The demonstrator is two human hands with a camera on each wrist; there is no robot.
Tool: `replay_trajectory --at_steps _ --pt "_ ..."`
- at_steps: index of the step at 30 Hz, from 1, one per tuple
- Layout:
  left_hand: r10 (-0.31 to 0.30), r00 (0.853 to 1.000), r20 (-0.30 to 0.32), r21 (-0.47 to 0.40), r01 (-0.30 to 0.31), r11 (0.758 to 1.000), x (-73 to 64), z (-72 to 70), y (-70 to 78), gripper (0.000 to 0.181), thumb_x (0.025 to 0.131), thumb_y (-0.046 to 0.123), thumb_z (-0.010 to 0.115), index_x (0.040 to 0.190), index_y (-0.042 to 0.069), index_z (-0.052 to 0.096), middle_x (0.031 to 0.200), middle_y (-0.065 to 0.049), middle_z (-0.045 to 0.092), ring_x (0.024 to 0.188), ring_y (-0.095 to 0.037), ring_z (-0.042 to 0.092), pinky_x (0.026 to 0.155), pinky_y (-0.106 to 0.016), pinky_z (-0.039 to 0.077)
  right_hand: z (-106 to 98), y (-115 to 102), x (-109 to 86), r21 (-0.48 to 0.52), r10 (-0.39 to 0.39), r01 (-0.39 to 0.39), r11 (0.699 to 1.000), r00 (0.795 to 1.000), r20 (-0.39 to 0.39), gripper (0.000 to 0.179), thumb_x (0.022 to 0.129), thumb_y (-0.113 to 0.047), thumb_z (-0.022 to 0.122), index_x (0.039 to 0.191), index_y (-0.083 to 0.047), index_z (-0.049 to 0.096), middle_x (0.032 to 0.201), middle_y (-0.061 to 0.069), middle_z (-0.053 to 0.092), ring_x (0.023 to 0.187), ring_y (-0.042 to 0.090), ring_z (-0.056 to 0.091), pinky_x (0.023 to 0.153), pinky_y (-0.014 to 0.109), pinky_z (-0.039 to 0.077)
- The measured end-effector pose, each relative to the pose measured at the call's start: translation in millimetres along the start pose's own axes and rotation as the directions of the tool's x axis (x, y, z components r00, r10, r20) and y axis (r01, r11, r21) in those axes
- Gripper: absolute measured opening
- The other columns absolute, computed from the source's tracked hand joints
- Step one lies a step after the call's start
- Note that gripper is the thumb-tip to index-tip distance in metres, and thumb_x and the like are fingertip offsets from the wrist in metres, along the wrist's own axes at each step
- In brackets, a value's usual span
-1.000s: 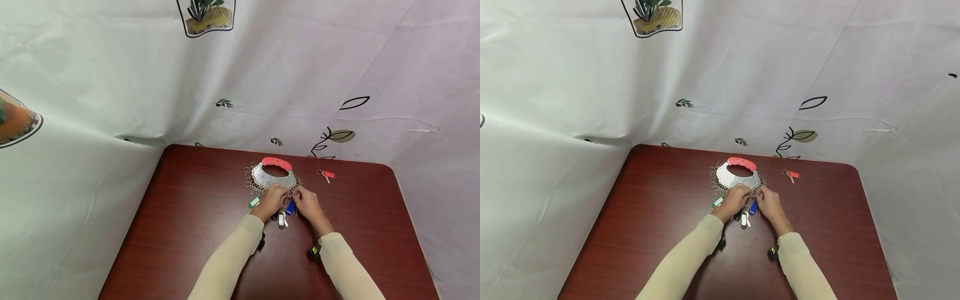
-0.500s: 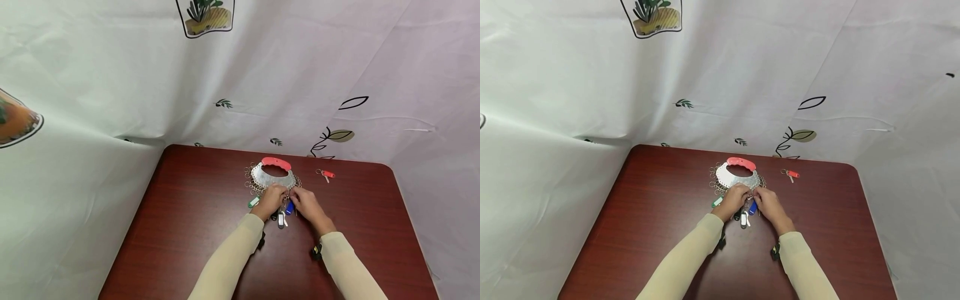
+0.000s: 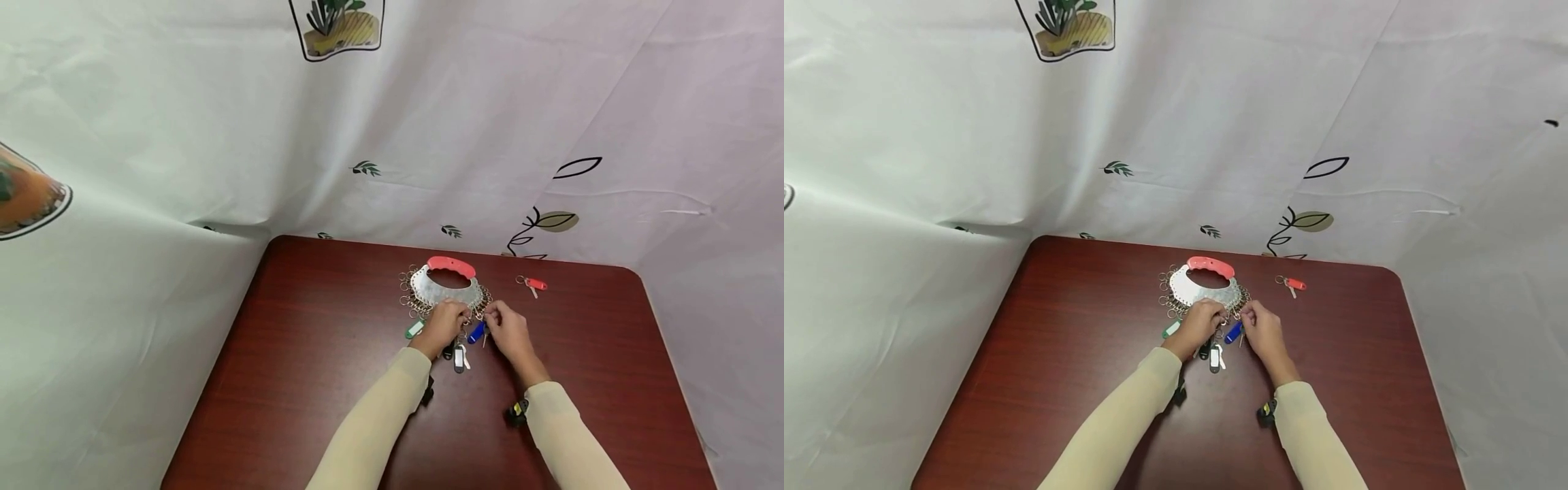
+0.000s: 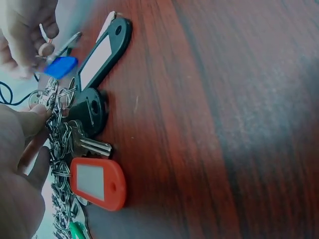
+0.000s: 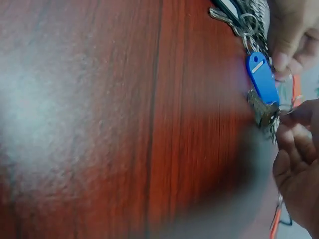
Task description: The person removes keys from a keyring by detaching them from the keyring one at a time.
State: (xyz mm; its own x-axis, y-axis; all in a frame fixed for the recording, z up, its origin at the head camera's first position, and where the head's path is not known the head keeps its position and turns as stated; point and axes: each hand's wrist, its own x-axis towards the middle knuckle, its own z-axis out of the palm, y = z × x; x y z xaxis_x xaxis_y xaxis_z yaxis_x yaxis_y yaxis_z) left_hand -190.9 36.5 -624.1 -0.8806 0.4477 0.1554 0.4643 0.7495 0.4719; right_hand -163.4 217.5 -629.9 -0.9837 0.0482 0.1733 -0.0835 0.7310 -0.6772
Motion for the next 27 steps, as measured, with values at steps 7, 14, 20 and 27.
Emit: replay_trajectory --at_steps 7,14,20,27 --pt "-0.005 1.000 0.001 -0.051 0.005 0.999 -0.9 -1.1 -1.4 0.009 0.092 0.006 0.073 0.087 0.013 0.074 0.088 0.002 0.071 0.091 -0.014 0.066 0.080 -0.024 0.052 -13.3 8.8 -0.2 0.369 0.113 -0.076 0.926 0.990 -0.080 0.010 0.102 -0.004 0.059 0.107 0.005 0.060 0.099 0.023 0.076 0.081 -0.004 0.063 0.073 0.011 0.043" --pt "-0.016 1.000 0.018 -0.052 0.017 0.998 -1.0 -1.3 -0.8 0.009 0.093 0.007 0.073 0.087 0.014 0.074 0.088 0.004 0.070 0.091 -0.012 0.065 0.079 -0.021 0.050 -36.1 24.0 11.3 0.347 0.223 -0.180 0.920 0.971 -0.086 0.013 0.106 -0.010 0.052 0.110 0.000 0.058 0.088 0.018 0.077 0.070 -0.006 0.063 0.070 0.012 0.045" --pt "-0.039 0.999 0.016 -0.066 0.040 0.997 -1.4 -4.7 0.4 0.012 0.093 0.005 0.072 0.086 0.015 0.073 0.089 0.003 0.068 0.089 -0.011 0.063 0.076 -0.021 0.049 -54.0 40.6 32.1 -0.215 -0.059 0.047 0.976 0.997 -0.049 0.005 0.103 -0.008 0.057 0.105 -0.003 0.057 0.080 0.015 0.068 0.073 0.034 0.068 0.069 0.051 0.052" --pt "-0.031 0.999 0.027 -0.088 0.033 0.996 -3.4 -2.7 -0.5 0.012 0.094 0.007 0.072 0.085 0.016 0.072 0.087 0.005 0.067 0.086 -0.009 0.060 0.075 -0.019 0.047 -53.2 58.9 48.5 -0.436 -0.279 0.302 0.848 0.953 0.116 0.014 0.097 -0.003 0.065 0.101 0.005 0.054 0.090 0.029 0.063 0.076 0.050 0.064 0.067 0.064 0.052"
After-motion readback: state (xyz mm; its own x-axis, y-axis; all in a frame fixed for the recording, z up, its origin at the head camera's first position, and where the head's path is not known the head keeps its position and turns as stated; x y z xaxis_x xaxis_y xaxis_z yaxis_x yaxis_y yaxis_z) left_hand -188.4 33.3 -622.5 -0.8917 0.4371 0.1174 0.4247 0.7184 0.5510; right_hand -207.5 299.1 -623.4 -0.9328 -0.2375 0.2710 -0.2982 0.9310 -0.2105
